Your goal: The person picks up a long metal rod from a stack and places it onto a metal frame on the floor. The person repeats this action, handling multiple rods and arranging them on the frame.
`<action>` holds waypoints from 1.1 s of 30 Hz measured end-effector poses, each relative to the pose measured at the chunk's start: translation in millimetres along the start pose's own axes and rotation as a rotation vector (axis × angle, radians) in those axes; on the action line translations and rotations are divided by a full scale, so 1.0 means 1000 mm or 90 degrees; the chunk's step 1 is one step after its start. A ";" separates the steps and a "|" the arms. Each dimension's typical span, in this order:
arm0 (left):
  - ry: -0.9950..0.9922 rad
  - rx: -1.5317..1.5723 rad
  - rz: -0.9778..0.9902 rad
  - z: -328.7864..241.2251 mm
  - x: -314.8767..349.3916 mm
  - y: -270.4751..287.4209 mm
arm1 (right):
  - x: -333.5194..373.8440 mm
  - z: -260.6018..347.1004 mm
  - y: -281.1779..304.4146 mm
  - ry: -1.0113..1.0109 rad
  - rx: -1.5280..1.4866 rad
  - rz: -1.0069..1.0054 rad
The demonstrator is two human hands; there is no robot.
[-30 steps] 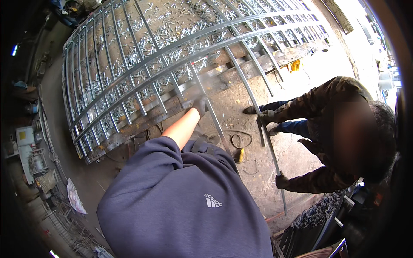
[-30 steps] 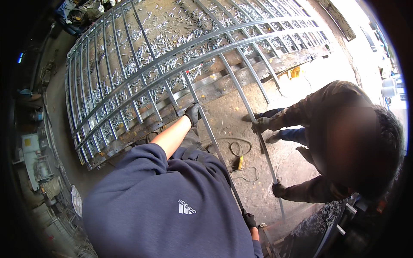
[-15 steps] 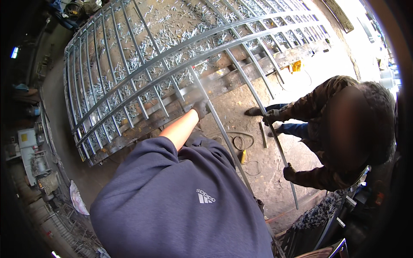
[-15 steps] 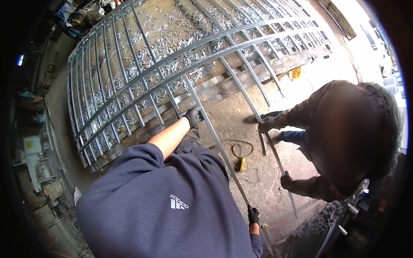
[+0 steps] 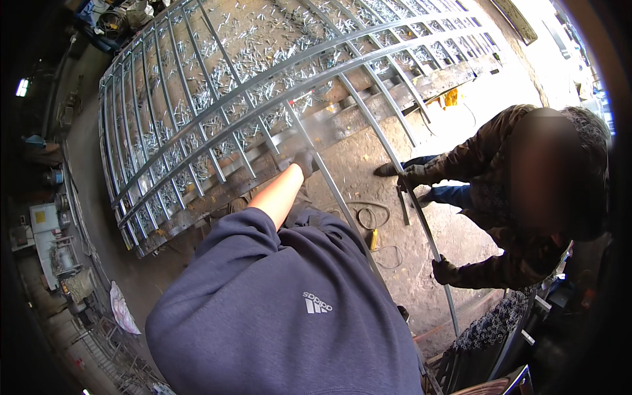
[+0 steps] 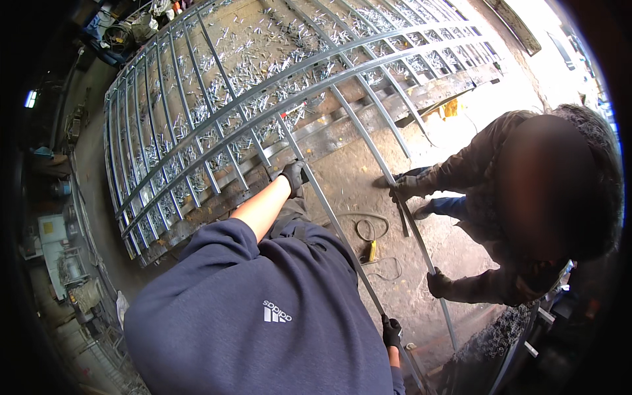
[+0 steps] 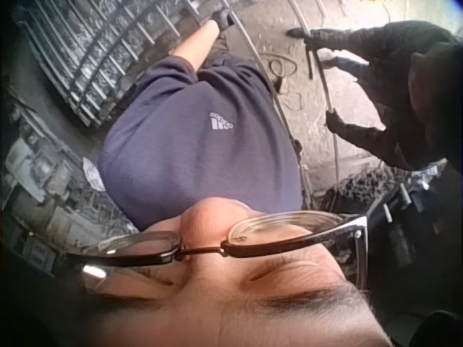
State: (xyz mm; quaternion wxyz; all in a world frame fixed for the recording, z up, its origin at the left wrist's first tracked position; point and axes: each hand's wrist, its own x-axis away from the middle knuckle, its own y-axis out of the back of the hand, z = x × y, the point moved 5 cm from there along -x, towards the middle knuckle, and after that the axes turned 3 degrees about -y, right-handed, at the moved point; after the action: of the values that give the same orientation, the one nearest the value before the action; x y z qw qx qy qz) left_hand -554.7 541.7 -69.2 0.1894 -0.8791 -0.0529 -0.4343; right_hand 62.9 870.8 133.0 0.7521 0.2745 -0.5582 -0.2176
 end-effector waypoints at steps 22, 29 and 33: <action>0.075 -0.397 -0.151 -0.011 0.162 0.286 | -0.110 0.089 -0.114 0.132 0.017 0.087; 0.073 -1.124 0.133 0.048 0.234 0.358 | -0.122 0.127 -0.140 0.167 0.037 0.103; -0.064 -0.825 0.003 0.036 0.249 0.348 | -0.141 0.184 -0.172 0.255 0.015 0.126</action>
State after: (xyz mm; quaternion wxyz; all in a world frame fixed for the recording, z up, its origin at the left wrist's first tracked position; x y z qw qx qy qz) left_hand -284.6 216.3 6.0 -0.3813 -0.8344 0.2131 -0.3362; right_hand -156.8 799.4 -39.5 0.8623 0.2649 -0.4246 -0.0776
